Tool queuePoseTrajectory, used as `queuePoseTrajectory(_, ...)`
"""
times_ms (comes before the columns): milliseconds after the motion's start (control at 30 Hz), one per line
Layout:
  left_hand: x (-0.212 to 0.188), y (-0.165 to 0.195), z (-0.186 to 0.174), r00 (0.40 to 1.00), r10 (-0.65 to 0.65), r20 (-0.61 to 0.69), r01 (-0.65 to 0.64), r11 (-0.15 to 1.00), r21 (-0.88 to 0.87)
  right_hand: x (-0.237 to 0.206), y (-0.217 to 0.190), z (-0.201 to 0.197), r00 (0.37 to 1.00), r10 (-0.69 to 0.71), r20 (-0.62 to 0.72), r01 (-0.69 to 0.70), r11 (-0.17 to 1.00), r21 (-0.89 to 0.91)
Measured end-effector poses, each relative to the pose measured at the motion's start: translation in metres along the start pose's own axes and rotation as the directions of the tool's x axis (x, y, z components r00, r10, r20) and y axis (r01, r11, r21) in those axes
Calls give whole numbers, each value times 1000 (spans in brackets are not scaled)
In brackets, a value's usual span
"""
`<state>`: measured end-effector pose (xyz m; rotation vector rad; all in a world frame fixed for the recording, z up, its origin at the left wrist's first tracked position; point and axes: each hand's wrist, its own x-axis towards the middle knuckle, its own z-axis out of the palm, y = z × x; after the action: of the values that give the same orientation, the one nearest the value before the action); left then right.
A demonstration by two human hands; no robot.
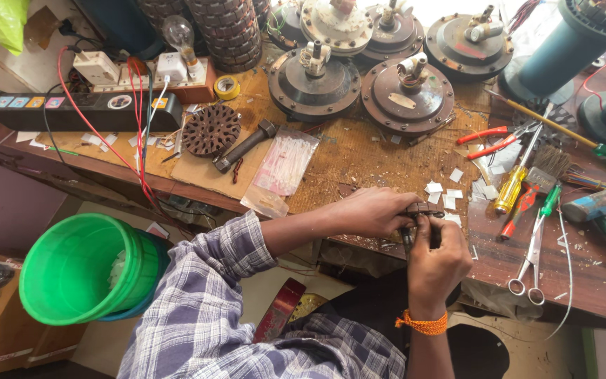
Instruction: The person uses a screwdriver to adjust a circular electrical component, then cuts small white pieces with scissors and inserts them into the component. The person repeats this process, adjusting the component and inserting more pieces.
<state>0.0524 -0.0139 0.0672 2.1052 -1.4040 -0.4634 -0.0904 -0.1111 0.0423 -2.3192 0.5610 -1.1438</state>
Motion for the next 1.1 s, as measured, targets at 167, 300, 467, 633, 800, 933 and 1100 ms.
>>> queuePoseTrajectory(167, 1, -4, 6, 995, 81, -57, -82, 997, -2, 1, -9, -3, 994, -112, 22, 113, 988, -107)
queuePoseTrajectory(300, 9, -10, 8, 1000, -16, -20, 17, 998, 55, 14, -18, -9, 987, -135, 85, 148, 973, -174)
queuePoseTrajectory(467, 1, -20, 19, 970, 208, -128, -209, 978, -1, 14, 18, -32, 957, -261, 129, 241, 958, 153)
queuePoseTrajectory(633, -15, -26, 30, 960, 210, -188, -252, 936, -244, -3, 54, -35, 981, -100, 167, 47, 954, 295)
queuePoseTrajectory(800, -22, -31, 26, 964, 192, -184, -233, 943, -237, 3, 57, -25, 930, -268, 254, 142, 895, 423)
queuePoseTrajectory(933, -26, -30, 27, 952, 224, -207, -268, 938, -218, 10, 58, -22, 903, -150, 402, -49, 894, 444)
queuePoseTrajectory(1100, -29, -22, 47, 886, 240, -397, -365, 889, -278, 12, 61, -23, 905, -145, 401, -82, 864, 497)
